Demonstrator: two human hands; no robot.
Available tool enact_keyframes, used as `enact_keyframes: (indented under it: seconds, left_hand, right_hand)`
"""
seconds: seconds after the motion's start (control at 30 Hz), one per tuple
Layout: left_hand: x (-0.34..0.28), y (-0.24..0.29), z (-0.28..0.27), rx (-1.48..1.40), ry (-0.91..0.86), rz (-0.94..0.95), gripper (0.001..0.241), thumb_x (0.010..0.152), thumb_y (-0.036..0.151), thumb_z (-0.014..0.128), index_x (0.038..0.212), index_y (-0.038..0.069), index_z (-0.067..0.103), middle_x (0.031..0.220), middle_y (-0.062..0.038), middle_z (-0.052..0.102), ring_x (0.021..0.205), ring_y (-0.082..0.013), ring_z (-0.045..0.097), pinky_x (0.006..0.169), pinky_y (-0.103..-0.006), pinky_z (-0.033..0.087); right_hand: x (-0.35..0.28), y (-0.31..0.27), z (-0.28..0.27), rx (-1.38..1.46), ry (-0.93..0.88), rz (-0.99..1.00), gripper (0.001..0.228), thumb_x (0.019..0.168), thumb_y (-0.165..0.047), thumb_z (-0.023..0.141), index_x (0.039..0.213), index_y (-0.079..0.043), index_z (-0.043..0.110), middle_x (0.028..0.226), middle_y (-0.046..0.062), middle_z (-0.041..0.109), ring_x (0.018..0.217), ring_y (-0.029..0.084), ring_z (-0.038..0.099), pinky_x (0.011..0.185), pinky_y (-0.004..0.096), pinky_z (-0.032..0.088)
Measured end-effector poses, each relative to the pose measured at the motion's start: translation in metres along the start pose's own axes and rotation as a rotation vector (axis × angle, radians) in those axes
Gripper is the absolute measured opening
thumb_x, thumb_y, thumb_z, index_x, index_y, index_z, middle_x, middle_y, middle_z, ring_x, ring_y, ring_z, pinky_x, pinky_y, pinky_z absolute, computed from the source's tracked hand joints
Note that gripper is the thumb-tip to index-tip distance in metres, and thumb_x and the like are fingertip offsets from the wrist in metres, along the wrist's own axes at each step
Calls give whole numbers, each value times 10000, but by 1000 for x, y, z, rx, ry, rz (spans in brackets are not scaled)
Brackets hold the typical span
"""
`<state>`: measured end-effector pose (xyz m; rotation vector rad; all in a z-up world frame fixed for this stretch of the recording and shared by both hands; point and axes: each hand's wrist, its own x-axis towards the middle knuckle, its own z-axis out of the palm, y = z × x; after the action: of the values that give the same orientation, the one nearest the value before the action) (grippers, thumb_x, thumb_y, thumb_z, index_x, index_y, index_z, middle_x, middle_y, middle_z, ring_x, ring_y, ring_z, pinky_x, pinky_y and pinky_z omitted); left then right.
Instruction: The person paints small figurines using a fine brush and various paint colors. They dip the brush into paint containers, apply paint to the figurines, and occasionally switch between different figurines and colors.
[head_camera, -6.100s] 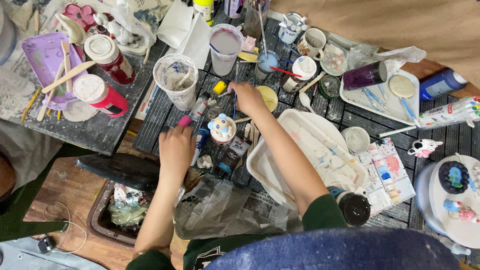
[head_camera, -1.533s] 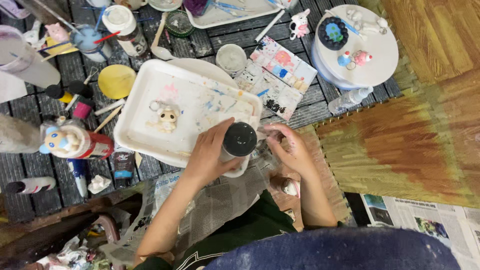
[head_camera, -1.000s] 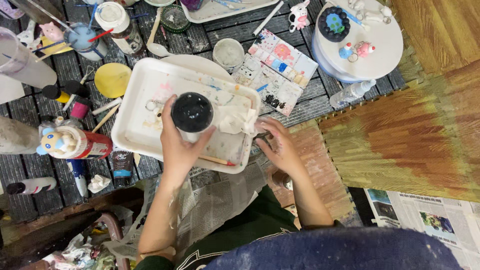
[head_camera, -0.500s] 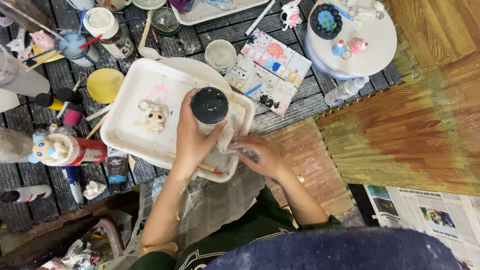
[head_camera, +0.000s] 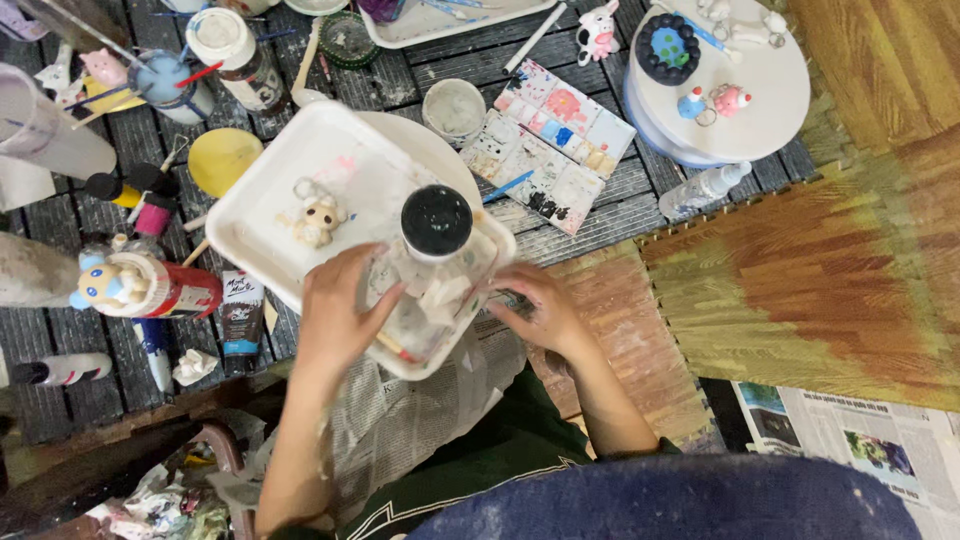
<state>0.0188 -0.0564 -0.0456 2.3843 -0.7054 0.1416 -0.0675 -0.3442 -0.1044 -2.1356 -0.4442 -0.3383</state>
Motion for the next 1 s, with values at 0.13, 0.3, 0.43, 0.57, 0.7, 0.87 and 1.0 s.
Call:
enact_keyframes:
  seconds: [0.13,0.3,0.43,0.57,0.7,0.87,1.0]
  left_hand:
    - [-30,-5,-28,45,73,-28,502,830,281,859,1254,113,648,1283,-149,664,1247,-335,593,1082,-475,448]
    - [-56,-7,-29,158,266,-235,688,841,173,821,1403,-33,482,1366,-331,484,1272,-489,426,1068,-515,366]
    - [-61,-34,-21,-171,350,-325,713,976,121,707,1539,-72,312,1487,-329,395,1388,-418,426,1182,-482,363]
    - [-70,-56,-2,-500,318,-416,678,1028,119,614,1567,-76,252,1549,-280,392,1399,-328,473,1176,-426,393]
    - [-81,-55,19,-319,367,-355,640,1044,44,572,1594,-74,265,1609,-280,315,1492,-383,383,1254,-466,302]
    - [-84,-37,30,-568,415,-477,707,983,100,547,1604,-15,230,1655,-268,227,1375,-394,325,1094,-452,252]
    - [-92,-25,32,-228,222,-454,695,992,106,617,1590,-31,289,1597,-350,133,1458,-482,138,1183,-504,124]
  right_hand:
    - [-12,1,3,78,-7,117,182,931,-170,767,1100,-122,724,1082,52,784,995,161,763,917,324,621]
    - [13,19,10,-24,86,409,193,1001,-76,627,1194,-67,630,1064,64,727,906,158,714,805,318,609]
    - [21,40,25,174,-50,482,325,1006,-10,555,1320,-76,503,1215,97,671,1083,192,679,916,350,573]
    - [28,70,47,600,12,440,468,1032,6,452,1472,-82,320,1393,114,579,1301,186,589,1057,341,556]
    - [30,79,49,836,135,647,496,1052,-18,441,1525,-80,304,1355,86,591,1184,165,588,950,313,546]
    - [39,80,46,658,94,381,497,1070,4,517,1553,-49,410,1218,73,639,1117,136,594,959,262,499]
    - [52,80,35,410,78,496,488,1048,-54,580,1526,-71,483,1066,58,655,913,113,591,823,262,507]
